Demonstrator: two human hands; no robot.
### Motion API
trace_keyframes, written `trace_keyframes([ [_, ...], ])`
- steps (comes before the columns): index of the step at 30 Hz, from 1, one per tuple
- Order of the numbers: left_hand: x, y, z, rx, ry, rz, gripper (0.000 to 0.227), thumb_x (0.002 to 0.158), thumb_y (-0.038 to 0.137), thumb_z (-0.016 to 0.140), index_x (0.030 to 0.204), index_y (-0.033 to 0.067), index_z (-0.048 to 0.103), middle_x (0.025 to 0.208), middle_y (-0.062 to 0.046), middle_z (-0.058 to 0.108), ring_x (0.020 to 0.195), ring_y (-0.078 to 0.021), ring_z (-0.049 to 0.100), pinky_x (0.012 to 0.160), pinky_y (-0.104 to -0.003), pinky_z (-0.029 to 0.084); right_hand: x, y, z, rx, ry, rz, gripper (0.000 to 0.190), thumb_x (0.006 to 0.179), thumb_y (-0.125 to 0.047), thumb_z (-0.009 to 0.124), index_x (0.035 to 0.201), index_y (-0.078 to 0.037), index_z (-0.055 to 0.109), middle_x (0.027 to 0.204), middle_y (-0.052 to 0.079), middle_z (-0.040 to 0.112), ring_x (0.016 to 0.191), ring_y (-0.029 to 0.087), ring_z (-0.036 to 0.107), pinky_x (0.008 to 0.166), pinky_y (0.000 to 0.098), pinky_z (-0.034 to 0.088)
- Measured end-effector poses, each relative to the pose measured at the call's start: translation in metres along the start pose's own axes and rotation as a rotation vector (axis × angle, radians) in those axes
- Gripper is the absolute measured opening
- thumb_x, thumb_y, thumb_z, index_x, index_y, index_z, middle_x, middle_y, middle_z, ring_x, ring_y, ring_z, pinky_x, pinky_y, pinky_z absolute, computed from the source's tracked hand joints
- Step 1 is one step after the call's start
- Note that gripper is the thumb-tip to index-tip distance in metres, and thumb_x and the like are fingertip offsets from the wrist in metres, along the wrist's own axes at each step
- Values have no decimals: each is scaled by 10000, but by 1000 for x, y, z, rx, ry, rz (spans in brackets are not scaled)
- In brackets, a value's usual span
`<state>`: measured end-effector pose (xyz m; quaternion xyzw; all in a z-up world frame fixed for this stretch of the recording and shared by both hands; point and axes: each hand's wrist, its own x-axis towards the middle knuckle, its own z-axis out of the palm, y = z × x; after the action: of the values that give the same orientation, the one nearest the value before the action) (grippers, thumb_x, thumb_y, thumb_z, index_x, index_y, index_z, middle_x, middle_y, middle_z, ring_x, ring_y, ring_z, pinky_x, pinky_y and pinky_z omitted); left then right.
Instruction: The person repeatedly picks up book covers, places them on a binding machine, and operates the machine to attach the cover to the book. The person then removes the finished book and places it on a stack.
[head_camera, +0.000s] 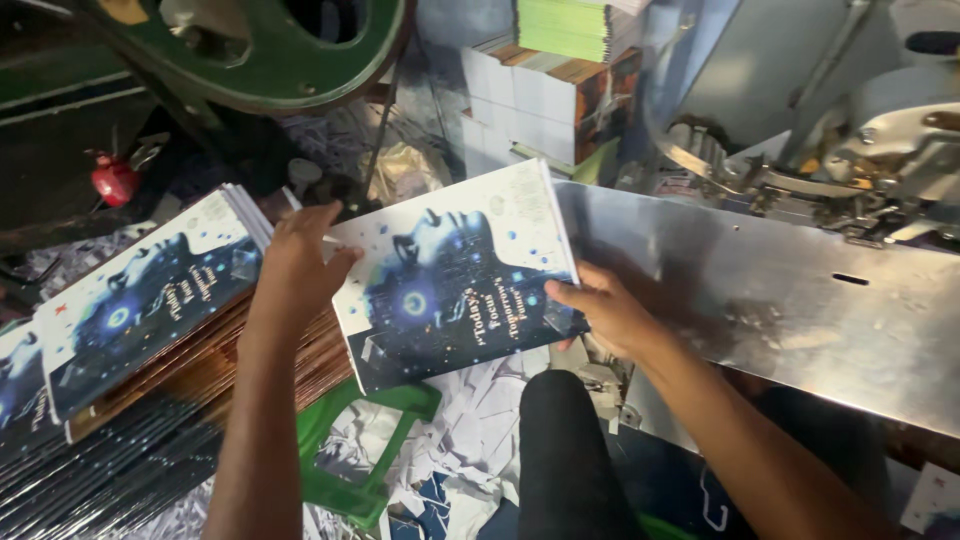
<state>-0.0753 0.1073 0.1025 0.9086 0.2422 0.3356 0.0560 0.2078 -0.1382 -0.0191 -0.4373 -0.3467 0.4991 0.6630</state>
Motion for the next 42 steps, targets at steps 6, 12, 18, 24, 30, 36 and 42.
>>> trace_keyframes([
  [6, 32, 20, 29, -153, -95, 1, 459, 736, 170, 848, 1149, 7, 733, 1145, -220, 703, 1091, -398, 653, 949, -442, 498, -34, -22, -30, -40, 138, 4, 451, 940, -184, 650, 1365, -45, 588, 1091, 88, 720, 811, 154, 718, 446, 348, 564],
  [12, 38, 57, 54, -92, -18, 29, 410, 742, 138, 843, 1122, 20, 740, 1124, -185, 715, 1049, -381, 670, 923, -443, 518, -51, -29, -51, -53, 193, -25, 438, 940, -188, 661, 1352, -46, 613, 1076, 95, 731, 772, 169, 711, 445, 349, 557],
  [18, 41, 85, 61, -1, 70, 79, 384, 731, 126, 851, 1082, 21, 735, 1112, -167, 720, 1029, -397, 671, 885, -459, 516, -59, -28, -63, -2, 235, -2, 425, 937, -186, 662, 1335, -45, 620, 1079, 97, 736, 769, 178, 714, 438, 362, 553],
  [24, 33, 88, 63, -257, 59, -129, 360, 768, 146, 844, 1087, 44, 713, 1025, -120, 721, 903, -304, 690, 797, -408, 544, -62, -28, -67, 5, 280, 26, 446, 923, -187, 672, 1350, -73, 616, 1086, 92, 735, 778, 180, 715, 439, 372, 549],
  [30, 18, 50, 58, -950, -252, -642, 236, 875, 209, 774, 1056, 68, 716, 904, -24, 743, 812, -156, 656, 774, -345, 506, -63, -33, -67, 69, 268, -3, 476, 922, -199, 689, 1379, -97, 604, 1065, 72, 721, 781, 171, 697, 435, 360, 512],
  [36, -30, 62, 71, -1136, -339, -794, 326, 901, 195, 683, 1203, 75, 675, 1134, -59, 716, 998, -174, 676, 889, -356, 528, -55, -38, -64, 66, 277, 36, 496, 899, -255, 694, 1363, -114, 594, 1087, 53, 716, 834, 163, 699, 455, 367, 523],
  [42, -59, 83, 92, -1474, -39, -749, 420, 893, 10, 642, 1310, 54, 603, 1170, -88, 694, 1042, -199, 683, 897, -363, 573, -45, -37, -52, 64, 189, 33, 522, 909, -285, 708, 1386, -112, 588, 1110, 82, 720, 844, 208, 694, 492, 401, 551],
])
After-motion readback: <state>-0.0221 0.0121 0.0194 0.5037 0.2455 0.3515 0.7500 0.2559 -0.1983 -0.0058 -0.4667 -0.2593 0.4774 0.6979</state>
